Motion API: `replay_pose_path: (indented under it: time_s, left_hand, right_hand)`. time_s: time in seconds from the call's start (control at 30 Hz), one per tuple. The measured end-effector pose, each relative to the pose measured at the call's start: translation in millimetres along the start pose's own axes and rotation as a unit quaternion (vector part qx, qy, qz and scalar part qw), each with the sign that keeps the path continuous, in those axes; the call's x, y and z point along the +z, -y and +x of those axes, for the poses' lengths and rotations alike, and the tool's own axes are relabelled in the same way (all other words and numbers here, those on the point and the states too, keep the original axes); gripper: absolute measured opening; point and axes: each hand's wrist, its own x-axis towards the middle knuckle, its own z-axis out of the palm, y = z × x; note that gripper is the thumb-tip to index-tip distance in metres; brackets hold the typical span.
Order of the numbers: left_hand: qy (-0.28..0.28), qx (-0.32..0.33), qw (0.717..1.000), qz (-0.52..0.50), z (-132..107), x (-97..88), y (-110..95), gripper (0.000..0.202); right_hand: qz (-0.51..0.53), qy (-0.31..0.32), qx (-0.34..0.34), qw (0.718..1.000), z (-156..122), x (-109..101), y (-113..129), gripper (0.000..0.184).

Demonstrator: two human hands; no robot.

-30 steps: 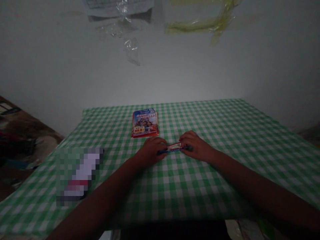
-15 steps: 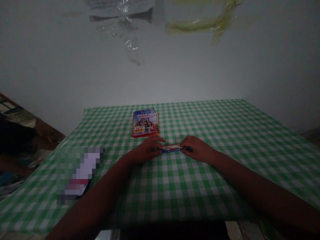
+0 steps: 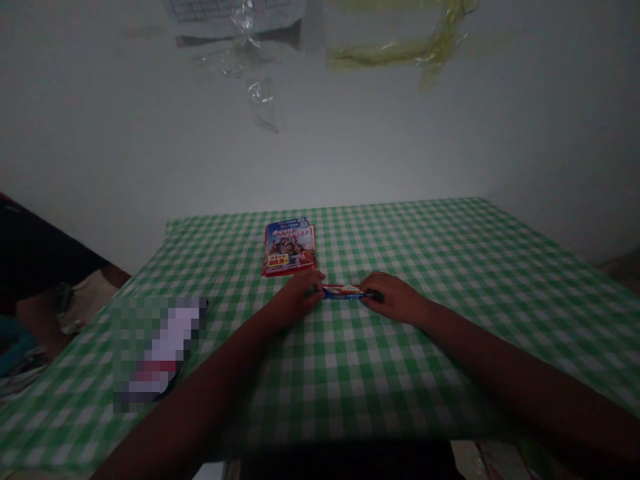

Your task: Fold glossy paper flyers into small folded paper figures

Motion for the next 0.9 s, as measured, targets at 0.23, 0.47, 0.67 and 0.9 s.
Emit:
replay_pose_path:
  time_s: [0.23, 0.47, 0.67, 0.9]
  left_hand:
    - [-0.039, 0.058, 0.995, 0.073, 1, 9.5, 0, 0.016]
    - [-0.028, 0.038, 0.992, 0.114, 5, 12.5, 1, 0.005]
    - [0.001, 0.024, 0.994, 0.103, 6, 6.7, -1, 0.008]
    - [0.023, 0.001, 0.994, 0.107, 6, 0.8, -1, 0.013]
  right_hand:
    - [-0.013, -0.022, 0.027, 0.999, 0, 3, -3, 0.011]
    - [-0.003, -0.023, 0.030, 0.999, 0, 2, -1, 0.011]
    - [0.002, -0.042, 0.024, 0.999, 0, 3, -3, 0.014]
    - [-0.001, -0.052, 0.026, 0.998, -1, 0, -9, 0.017]
